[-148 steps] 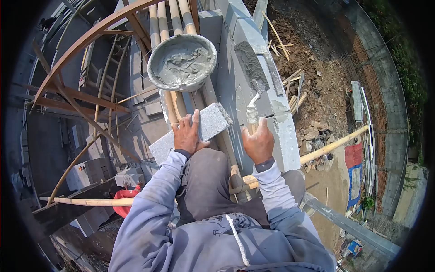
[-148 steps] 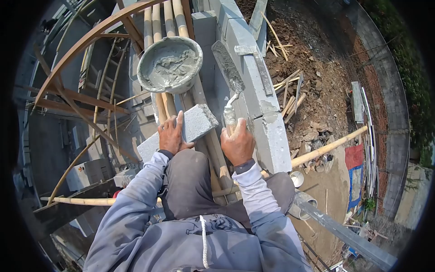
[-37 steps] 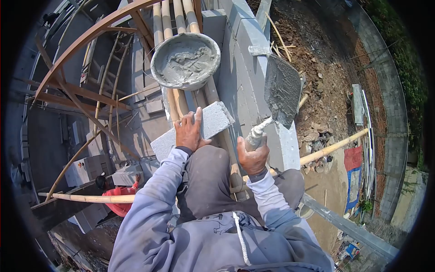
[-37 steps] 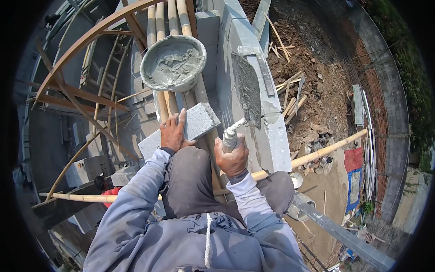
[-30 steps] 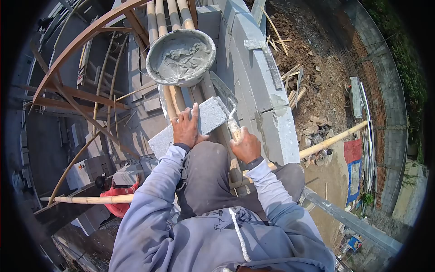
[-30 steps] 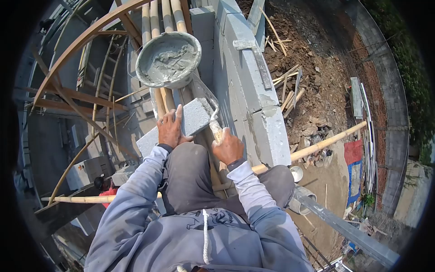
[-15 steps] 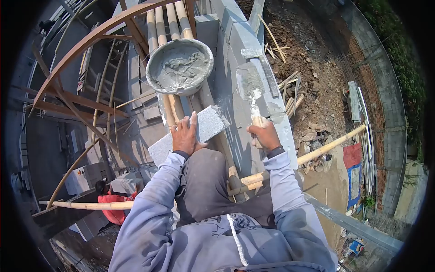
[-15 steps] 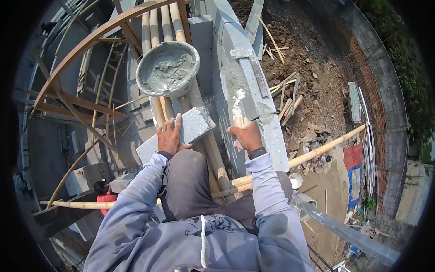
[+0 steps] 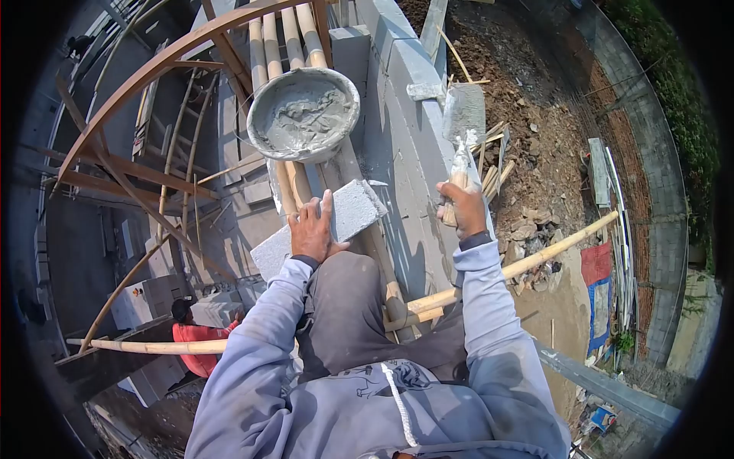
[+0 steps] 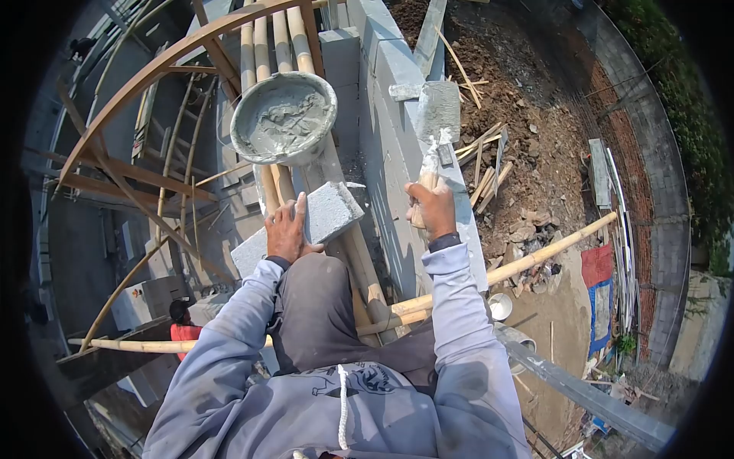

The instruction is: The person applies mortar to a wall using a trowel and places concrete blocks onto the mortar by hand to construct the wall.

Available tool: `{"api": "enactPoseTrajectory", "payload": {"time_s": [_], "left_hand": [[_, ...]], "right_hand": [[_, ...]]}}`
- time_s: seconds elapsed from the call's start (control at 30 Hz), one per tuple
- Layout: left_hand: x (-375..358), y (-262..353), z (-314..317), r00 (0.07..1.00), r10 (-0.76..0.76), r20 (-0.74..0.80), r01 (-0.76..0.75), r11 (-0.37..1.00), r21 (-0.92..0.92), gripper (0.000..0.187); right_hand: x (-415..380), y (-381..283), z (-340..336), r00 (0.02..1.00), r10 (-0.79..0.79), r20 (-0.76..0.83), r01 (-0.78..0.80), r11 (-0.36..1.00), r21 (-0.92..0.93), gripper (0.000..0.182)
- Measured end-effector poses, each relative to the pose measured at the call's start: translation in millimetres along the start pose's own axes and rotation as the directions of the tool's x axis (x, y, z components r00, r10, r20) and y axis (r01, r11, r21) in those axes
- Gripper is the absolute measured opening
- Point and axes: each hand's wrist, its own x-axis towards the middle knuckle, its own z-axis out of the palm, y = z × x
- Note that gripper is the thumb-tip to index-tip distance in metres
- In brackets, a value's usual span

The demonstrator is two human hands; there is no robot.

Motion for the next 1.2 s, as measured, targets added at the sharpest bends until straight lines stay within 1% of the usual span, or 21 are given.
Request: {"api": "enactPoseTrajectory", "payload": {"time_s": [0.03,0.13,0.17,0.2,0.27,0.3,0.37,0.4,0.47,0.53,0.6,0.63,0.7,0.77,0.9,0.93,1.03,1.07,1.1,1.13,1.2], "left_hand": [[0,0,-1,1.0,-0.007,0.009,0.007,1.0,0.001,0.127],[0,-1,-1,1.0,0.0,-0.013,0.0,1.0,-0.005,0.127],[-1,0,-1,1.0,-0.008,-0.009,0.008,1.0,-0.011,0.126],[-2,0,-1,1.0,-0.008,-0.002,0.008,1.0,-0.016,0.126],[6,-1,-1,1.0,0.003,-0.021,-0.003,1.0,-0.008,0.126],[6,-1,1,1.0,0.002,-0.03,-0.002,1.0,-0.001,0.126],[0,-3,4,1.0,0.003,-0.019,-0.003,1.0,0.005,0.127],[-1,-2,3,1.0,0.001,-0.009,-0.001,1.0,0.001,0.127],[0,0,-1,1.0,-0.015,0.026,0.015,1.0,-0.006,0.127],[1,0,-1,1.0,-0.015,0.02,0.015,1.0,0.0,0.127],[-1,1,-2,0.999,-0.023,0.023,0.023,1.0,0.006,0.127],[-1,2,-3,0.999,-0.029,0.028,0.029,1.0,0.007,0.126],[14,2,-6,1.0,-0.018,0.0,0.018,1.0,0.008,0.127],[-1,2,-4,1.0,-0.01,0.012,0.01,1.0,-0.002,0.127],[0,1,-2,0.999,-0.022,0.036,0.022,1.0,-0.007,0.127],[-1,1,-1,0.999,-0.025,0.036,0.025,1.0,-0.007,0.128],[3,0,1,0.999,-0.026,0.017,0.027,1.0,-0.007,0.129],[3,-1,3,1.0,-0.025,0.012,0.026,1.0,-0.008,0.129],[0,-1,3,1.0,-0.023,0.014,0.023,1.0,-0.008,0.128],[8,-2,3,1.0,-0.016,-0.008,0.016,1.0,-0.001,0.128],[0,-1,4,1.0,-0.013,-0.008,0.013,1.0,0.007,0.127]], "right_hand": [[1,-7,3,0.987,-0.057,-0.149,0.076,0.99,0.119,0.019],[5,40,27,0.948,-0.066,-0.31,0.099,0.991,0.092,0.031],[0,54,29,0.998,-0.033,-0.058,0.018,0.969,-0.246,0.035],[-9,64,31,0.983,0.089,0.163,0.018,0.828,-0.56,0.039],[1,67,24,0.908,0.262,0.328,0.103,0.619,-0.779,0.046],[10,60,18,0.902,0.268,0.338,0.097,0.637,-0.765,0.05],[-11,19,24,0.962,-0.035,0.271,0.211,0.728,-0.653,0.043],[-14,20,24,0.939,-0.258,0.226,0.341,0.638,-0.69,0.043],[-20,19,31,0.863,-0.498,0.085,0.413,0.6,-0.686,0.044],[-48,26,50,0.857,-0.497,-0.137,0.348,0.754,-0.557,0.046],[-65,89,50,0.977,-0.193,0.085,0.186,0.595,-0.782,0.046],[-76,112,44,0.952,0.04,0.304,0.264,0.397,-0.879,0.044],[-80,97,49,0.966,-0.004,0.258,0.239,0.396,-0.887,0.045],[-83,72,53,0.978,-0.132,0.164,0.21,0.521,-0.828,0.044],[-108,4,59,0.846,-0.528,-0.071,0.363,0.67,-0.647,0.043],[-115,3,58,0.856,-0.503,-0.117,0.37,0.755,-0.542,0.043],[-115,93,62,0.907,-0.42,-0.032,0.251,0.6,-0.759,0.049],[-110,135,53,0.944,-0.305,0.124,0.274,0.516,-0.812,0.051],[-114,134,53,0.952,-0.161,0.261,0.306,0.432,-0.848,0.053],[-113,129,49,0.972,-0.057,0.228,0.224,0.52,-0.824,0.052],[-110,104,50,0.982,-0.109,0.156,0.19,0.597,-0.779,0.044]]}}
